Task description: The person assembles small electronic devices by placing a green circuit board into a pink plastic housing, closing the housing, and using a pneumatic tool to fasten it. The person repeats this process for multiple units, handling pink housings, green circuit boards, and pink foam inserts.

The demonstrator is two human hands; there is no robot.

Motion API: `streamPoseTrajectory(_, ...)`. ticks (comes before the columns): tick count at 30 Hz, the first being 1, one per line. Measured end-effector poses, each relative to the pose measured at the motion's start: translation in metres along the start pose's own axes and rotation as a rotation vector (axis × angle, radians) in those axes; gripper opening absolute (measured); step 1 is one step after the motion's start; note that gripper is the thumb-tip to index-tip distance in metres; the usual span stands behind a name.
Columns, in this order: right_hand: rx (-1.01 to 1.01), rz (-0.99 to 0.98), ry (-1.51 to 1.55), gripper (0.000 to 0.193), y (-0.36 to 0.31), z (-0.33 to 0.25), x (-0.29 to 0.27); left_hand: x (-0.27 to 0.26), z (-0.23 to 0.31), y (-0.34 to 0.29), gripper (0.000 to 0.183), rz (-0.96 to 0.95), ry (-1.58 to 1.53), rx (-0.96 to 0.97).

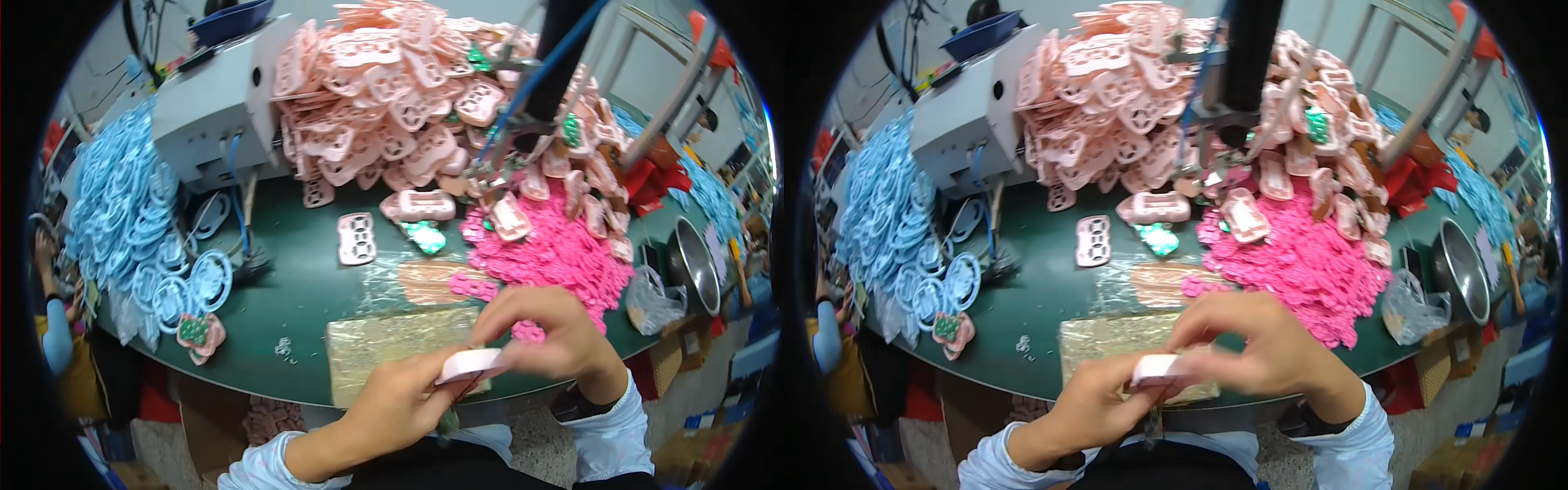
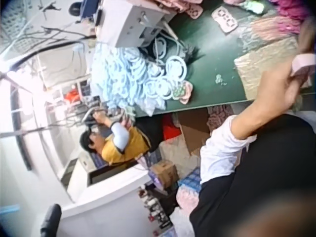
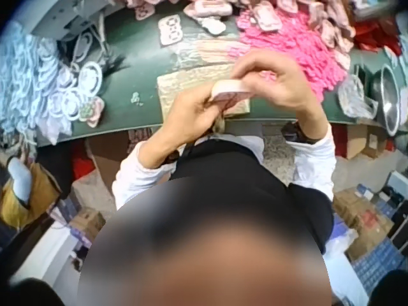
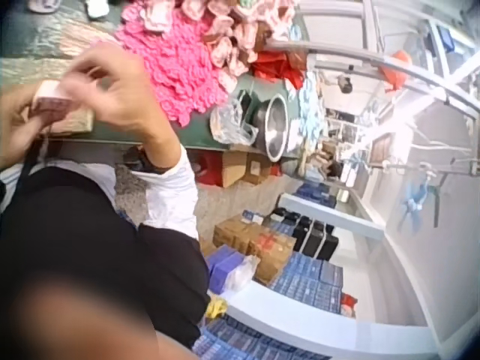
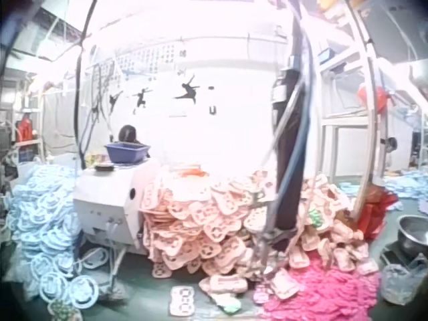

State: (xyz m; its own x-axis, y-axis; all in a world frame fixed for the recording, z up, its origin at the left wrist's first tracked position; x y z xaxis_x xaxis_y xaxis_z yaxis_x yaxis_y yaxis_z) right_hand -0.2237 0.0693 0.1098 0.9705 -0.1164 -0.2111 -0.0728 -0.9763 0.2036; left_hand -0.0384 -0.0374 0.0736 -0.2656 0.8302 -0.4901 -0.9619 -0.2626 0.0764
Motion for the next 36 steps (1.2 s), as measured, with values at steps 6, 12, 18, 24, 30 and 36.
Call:
streamPoseTrajectory(6,0.121,0.095,0.808,0.043,-0.001,0.029,0.051,0.000,-0.018,-0.022,0.029,0.129,-0.414,-0.217)
streamPoseTrajectory(12,0.130,0.215,0.852,0.036,0.008,0.034,0.077,0.008,-0.023,-0.021,0.026,0.376,-0.453,-0.110)
streamPoseTrajectory(18,0.101,0.255,0.859,0.032,0.014,0.041,0.080,0.011,-0.020,-0.013,0.019,0.515,-0.262,-0.090)
streamPoseTrajectory(24,0.129,0.293,0.886,0.030,0.017,0.036,0.082,0.004,-0.015,-0.012,0.018,0.507,-0.217,-0.085)
streamPoseTrajectory(30,0.077,0.239,0.898,0.027,0.021,0.045,0.079,0.014,-0.019,-0.011,0.012,0.595,-0.102,-0.080)
streamPoseTrajectory(36,0.092,0.266,0.880,0.028,0.024,0.040,0.083,0.012,-0.015,-0.008,0.014,0.601,-0.083,-0.123)
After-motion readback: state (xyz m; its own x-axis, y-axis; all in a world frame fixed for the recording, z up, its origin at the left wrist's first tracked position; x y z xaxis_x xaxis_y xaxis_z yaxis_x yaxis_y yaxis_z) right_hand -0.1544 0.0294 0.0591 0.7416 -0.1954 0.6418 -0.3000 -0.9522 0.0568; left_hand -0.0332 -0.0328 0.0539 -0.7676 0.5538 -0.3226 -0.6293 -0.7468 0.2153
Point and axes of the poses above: each hand's wrist, its own y-axis towards the middle knuckle, its own x-axis out of the palm, z = x × y, the point moved 1 cm from there along y, towards the middle knuckle, and after that the axes turned 9 degrees about y, right-handed, at the moved point
